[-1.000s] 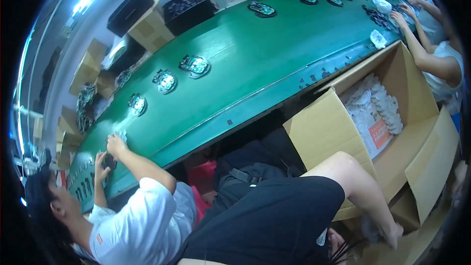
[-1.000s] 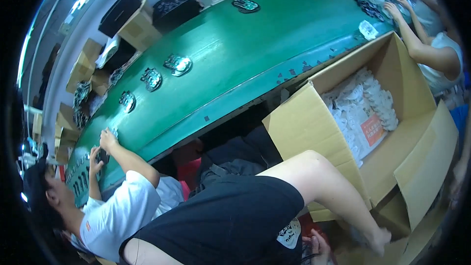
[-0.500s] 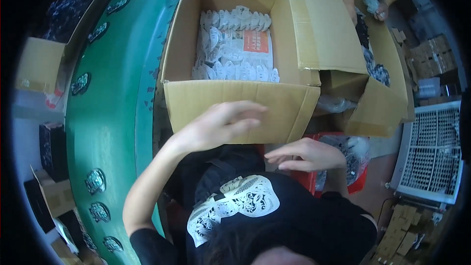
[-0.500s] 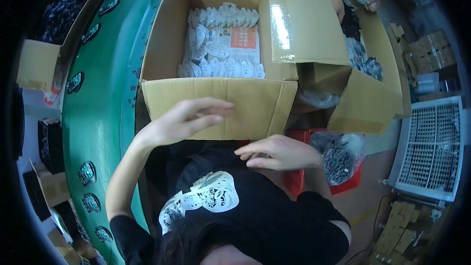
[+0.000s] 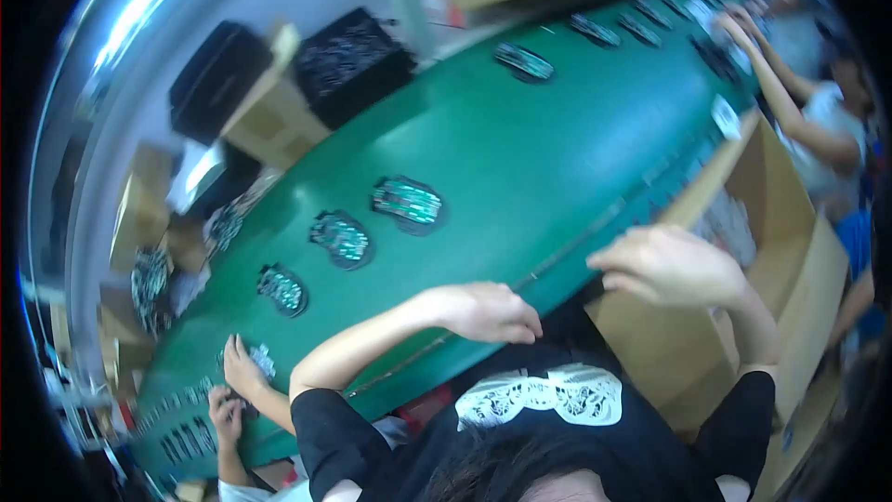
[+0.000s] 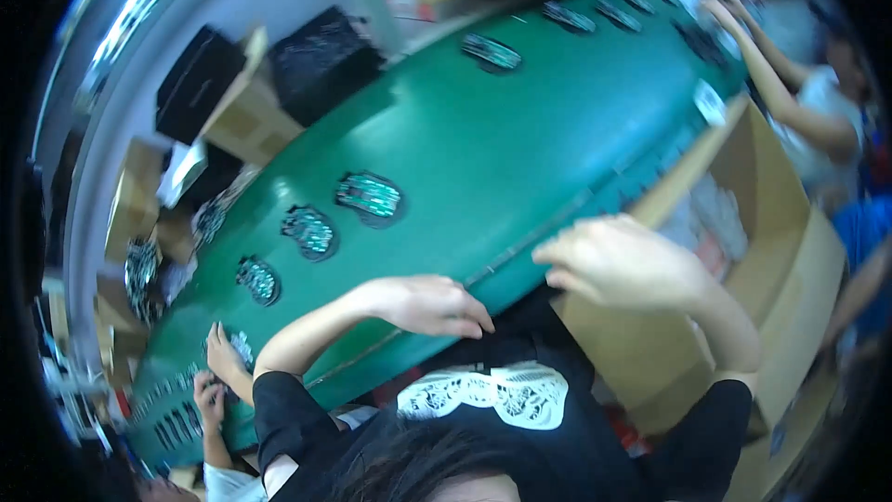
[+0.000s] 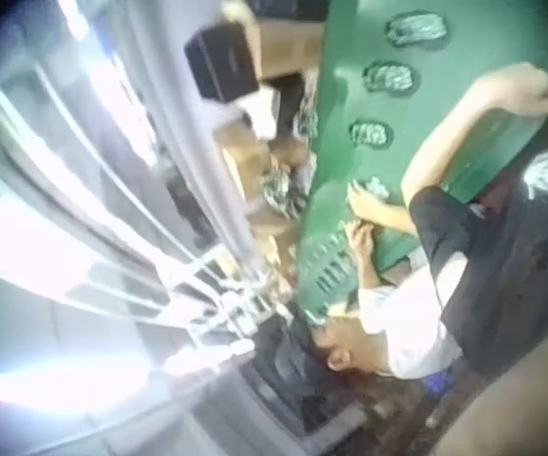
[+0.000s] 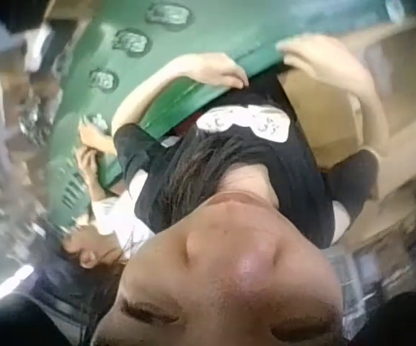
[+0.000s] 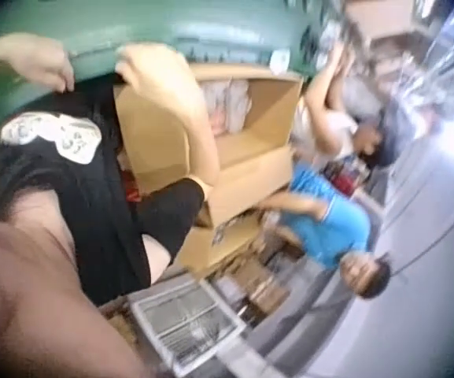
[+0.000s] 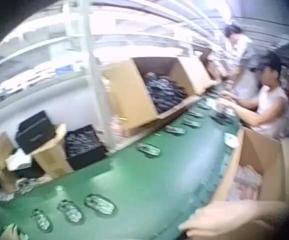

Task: The person installs scroll wheels into computer mouse circuit boards on an assembly line. They unwrap additional scroll wheels from plastic bags, place them onto the conveyor belt, and install them into other mouse assemblies by hand.

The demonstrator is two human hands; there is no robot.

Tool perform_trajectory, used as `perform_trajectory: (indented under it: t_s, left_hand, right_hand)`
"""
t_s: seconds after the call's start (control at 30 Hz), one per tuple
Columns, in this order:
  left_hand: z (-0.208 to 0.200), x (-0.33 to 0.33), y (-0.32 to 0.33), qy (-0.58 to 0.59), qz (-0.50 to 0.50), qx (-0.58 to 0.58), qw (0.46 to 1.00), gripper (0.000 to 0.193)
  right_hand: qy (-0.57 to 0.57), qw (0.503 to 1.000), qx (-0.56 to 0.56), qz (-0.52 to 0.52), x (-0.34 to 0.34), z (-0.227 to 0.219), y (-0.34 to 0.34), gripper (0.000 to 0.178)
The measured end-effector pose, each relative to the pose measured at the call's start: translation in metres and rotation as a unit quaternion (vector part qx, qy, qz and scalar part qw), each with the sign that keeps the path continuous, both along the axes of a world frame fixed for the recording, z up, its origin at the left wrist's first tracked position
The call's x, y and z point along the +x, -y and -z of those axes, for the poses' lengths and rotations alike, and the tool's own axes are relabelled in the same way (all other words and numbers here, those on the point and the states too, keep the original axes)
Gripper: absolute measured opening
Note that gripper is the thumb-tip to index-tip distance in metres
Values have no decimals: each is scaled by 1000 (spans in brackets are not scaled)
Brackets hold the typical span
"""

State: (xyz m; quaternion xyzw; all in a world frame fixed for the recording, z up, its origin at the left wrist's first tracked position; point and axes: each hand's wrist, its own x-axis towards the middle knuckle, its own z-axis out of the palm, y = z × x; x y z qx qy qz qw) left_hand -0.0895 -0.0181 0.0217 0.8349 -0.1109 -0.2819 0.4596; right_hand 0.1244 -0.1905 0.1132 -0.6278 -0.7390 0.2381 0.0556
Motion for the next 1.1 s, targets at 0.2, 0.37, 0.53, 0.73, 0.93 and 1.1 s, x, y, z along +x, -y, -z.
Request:
perform_trajectory:
  t_s: [0.2,0.37,0.53,0.73,0.93,1.1]
  left_hand:
    - [-3,-21,-16,4,-125,21,992,46]
    - [-36,-25,-9,61,-265,141,952,41]
    - [-32,-41,-16,187,-543,152,804,37]
    - [-10,-119,-13,186,-757,132,613,27]
    - [13,-125,1,210,-790,23,575,25]
    - [24,-131,11,207,-798,-8,566,25]
  right_hand:
    - [-134,936,315,-76,-22,27,-272,25]
    - [121,952,281,-11,-47,70,-475,47]
    - [156,985,48,50,-19,127,-576,108]
    - [119,990,42,-55,-35,141,-603,77]
    - [70,985,156,-14,-21,126,-585,56]
    - [28,946,322,-4,0,136,-590,48]
